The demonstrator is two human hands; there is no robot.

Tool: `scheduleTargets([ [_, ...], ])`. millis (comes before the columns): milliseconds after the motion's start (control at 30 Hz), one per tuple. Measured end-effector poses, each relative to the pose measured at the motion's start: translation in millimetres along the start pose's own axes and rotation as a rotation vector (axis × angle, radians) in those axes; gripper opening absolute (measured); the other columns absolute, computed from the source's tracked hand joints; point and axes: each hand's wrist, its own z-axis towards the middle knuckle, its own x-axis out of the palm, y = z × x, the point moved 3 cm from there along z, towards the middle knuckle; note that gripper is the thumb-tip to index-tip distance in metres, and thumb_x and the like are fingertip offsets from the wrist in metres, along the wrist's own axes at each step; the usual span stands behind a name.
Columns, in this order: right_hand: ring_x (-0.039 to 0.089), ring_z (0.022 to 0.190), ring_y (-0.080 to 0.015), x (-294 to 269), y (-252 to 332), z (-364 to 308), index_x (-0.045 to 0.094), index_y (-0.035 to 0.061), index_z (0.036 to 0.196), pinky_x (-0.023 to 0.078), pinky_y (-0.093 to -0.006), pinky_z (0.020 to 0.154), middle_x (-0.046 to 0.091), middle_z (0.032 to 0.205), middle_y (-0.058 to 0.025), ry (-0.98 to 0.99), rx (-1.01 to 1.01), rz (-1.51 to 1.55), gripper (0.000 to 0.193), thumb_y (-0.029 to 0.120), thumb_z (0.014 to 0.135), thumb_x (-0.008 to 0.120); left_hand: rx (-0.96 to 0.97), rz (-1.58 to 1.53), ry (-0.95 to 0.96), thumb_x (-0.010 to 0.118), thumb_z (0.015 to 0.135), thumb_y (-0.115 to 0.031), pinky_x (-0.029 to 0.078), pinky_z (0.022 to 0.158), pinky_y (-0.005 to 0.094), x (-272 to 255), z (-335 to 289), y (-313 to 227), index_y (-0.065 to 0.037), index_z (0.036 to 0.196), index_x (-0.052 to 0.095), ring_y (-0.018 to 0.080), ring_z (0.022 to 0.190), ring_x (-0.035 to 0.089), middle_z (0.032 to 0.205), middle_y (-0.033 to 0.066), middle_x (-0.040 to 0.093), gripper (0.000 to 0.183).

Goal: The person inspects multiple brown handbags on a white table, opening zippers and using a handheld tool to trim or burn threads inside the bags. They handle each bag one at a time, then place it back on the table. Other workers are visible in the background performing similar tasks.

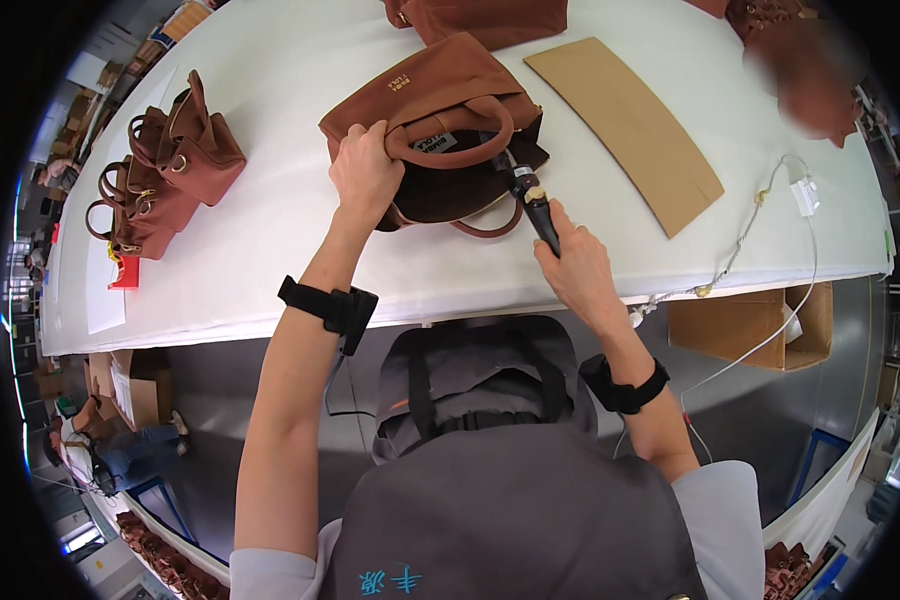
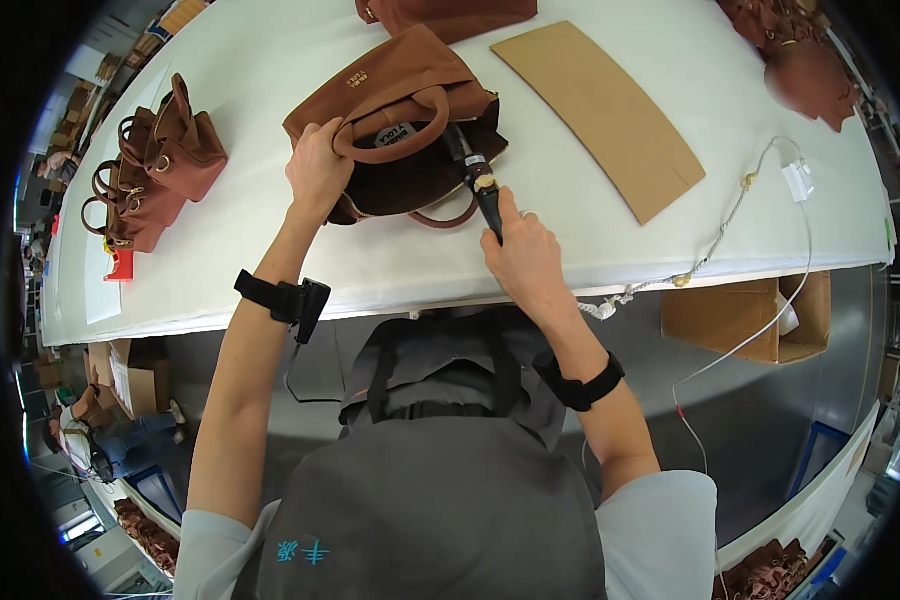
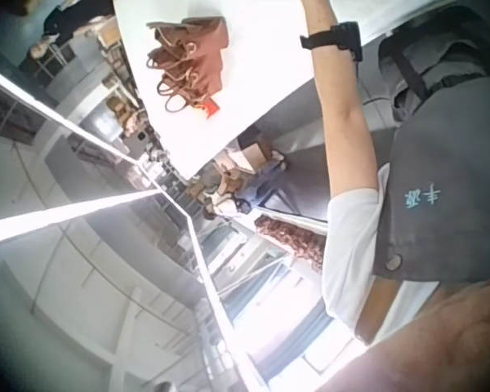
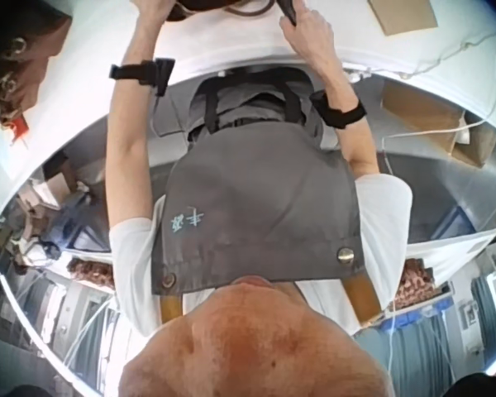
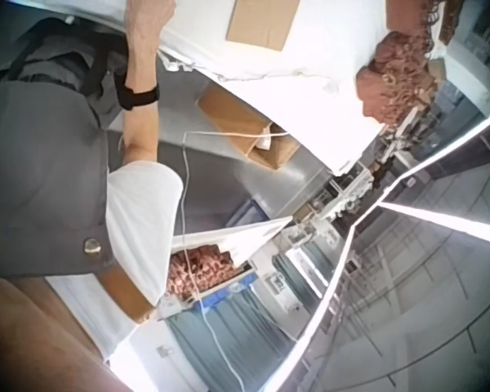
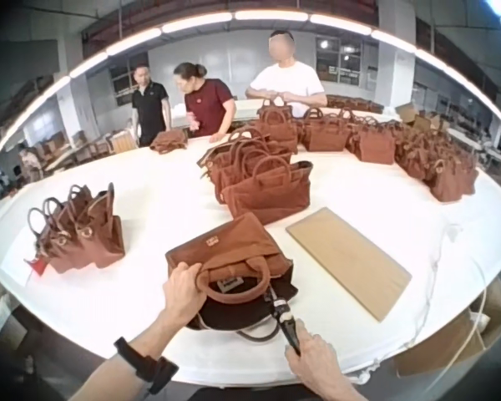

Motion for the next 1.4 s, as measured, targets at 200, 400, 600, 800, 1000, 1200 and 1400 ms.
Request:
scheduleTargets([
  [200, 0.053, 0.066, -0.0429, 20, 28, -20, 0.044, 0.0003, 0.129, 0.045, -0.0441, 0.065, 0.054, 0.071, -0.0273, 0.279, -0.175, 0.246, 0.053, 0.017, 0.080, 0.057, 0.043, 0.004, -0.058, 0.061, 0.075, -0.007, 0.049, 0.071, 0.0432, 11, -2, 3, -0.009, 0.104, 0.062, 0.0324, 0.091, 0.058, 0.093, 0.0126, 0.057, 0.029],
  [400, 0.044, 0.045, -0.0034, -77, -16, -1, 0.056, 0.0014, 0.122, 0.032, -0.0206, 0.040, 0.054, 0.066, 0.0007, 0.591, 0.114, 0.683, 0.046, 0.008, 0.077, 0.066, -0.080, -0.082, -0.078, 0.058, 0.081, -0.018, 0.049, 0.073, 0.0458, -11, 6, 9, -0.014, 0.102, 0.067, 0.0368, 0.088, 0.060, 0.094, 0.0154, 0.062, 0.023],
  [600, 0.042, 0.034, -0.0094, -169, -150, -3, 0.053, 0.0000, 0.109, 0.030, -0.0222, 0.032, 0.050, 0.055, -0.0010, 0.126, 0.223, 0.945, 0.049, 0.002, 0.064, 0.071, -0.381, -0.306, 0.024, 0.053, 0.075, -0.007, 0.050, 0.074, 0.0394, -27, 38, 4, -0.010, 0.098, 0.070, 0.0317, 0.086, 0.065, 0.089, 0.0170, 0.067, 0.029],
  [800, 0.058, 0.065, -0.0143, -129, -252, 102, 0.059, 0.0009, 0.108, 0.047, -0.0269, 0.055, 0.058, 0.079, -0.0054, -0.154, 0.218, 0.605, 0.040, 0.012, 0.070, 0.065, -0.667, -0.967, 0.028, 0.051, 0.069, 0.010, 0.048, 0.053, 0.0356, -52, 53, 95, 0.010, 0.090, 0.063, 0.0239, 0.062, 0.059, 0.072, 0.0162, 0.061, 0.025],
  [1000, 0.055, 0.083, -0.0193, -97, -245, 121, 0.057, -0.0019, 0.115, 0.046, -0.0300, 0.071, 0.057, 0.095, -0.0101, -0.412, -0.039, -0.312, 0.044, 0.017, 0.077, 0.067, -0.718, -1.175, -0.178, 0.059, 0.075, 0.005, 0.053, 0.062, 0.0401, -76, 69, 143, 0.015, 0.099, 0.058, 0.0270, 0.072, 0.062, 0.084, 0.0186, 0.062, 0.026],
  [1200, 0.052, 0.101, -0.0309, 2, 14, 147, 0.042, -0.0023, 0.132, 0.044, -0.0404, 0.085, 0.051, 0.122, -0.0187, 0.077, -0.335, 0.354, 0.063, 0.026, 0.082, 0.069, -0.749, -0.652, -0.362, 0.061, 0.083, -0.034, 0.048, 0.085, 0.0417, -60, 108, 263, 0.009, 0.104, 0.060, 0.0373, 0.099, 0.062, 0.101, 0.0266, 0.063, 0.048],
  [1400, 0.033, 0.131, -0.0348, 122, 200, 262, 0.023, -0.0011, 0.143, 0.030, -0.0406, 0.105, 0.027, 0.146, -0.0236, 0.245, -0.175, 0.750, 0.084, 0.042, 0.084, 0.064, -0.721, -0.397, -0.138, 0.054, 0.088, -0.044, 0.047, 0.084, 0.0426, -79, 121, 266, 0.008, 0.113, 0.056, 0.0396, 0.095, 0.063, 0.100, 0.0281, 0.063, 0.058],
])
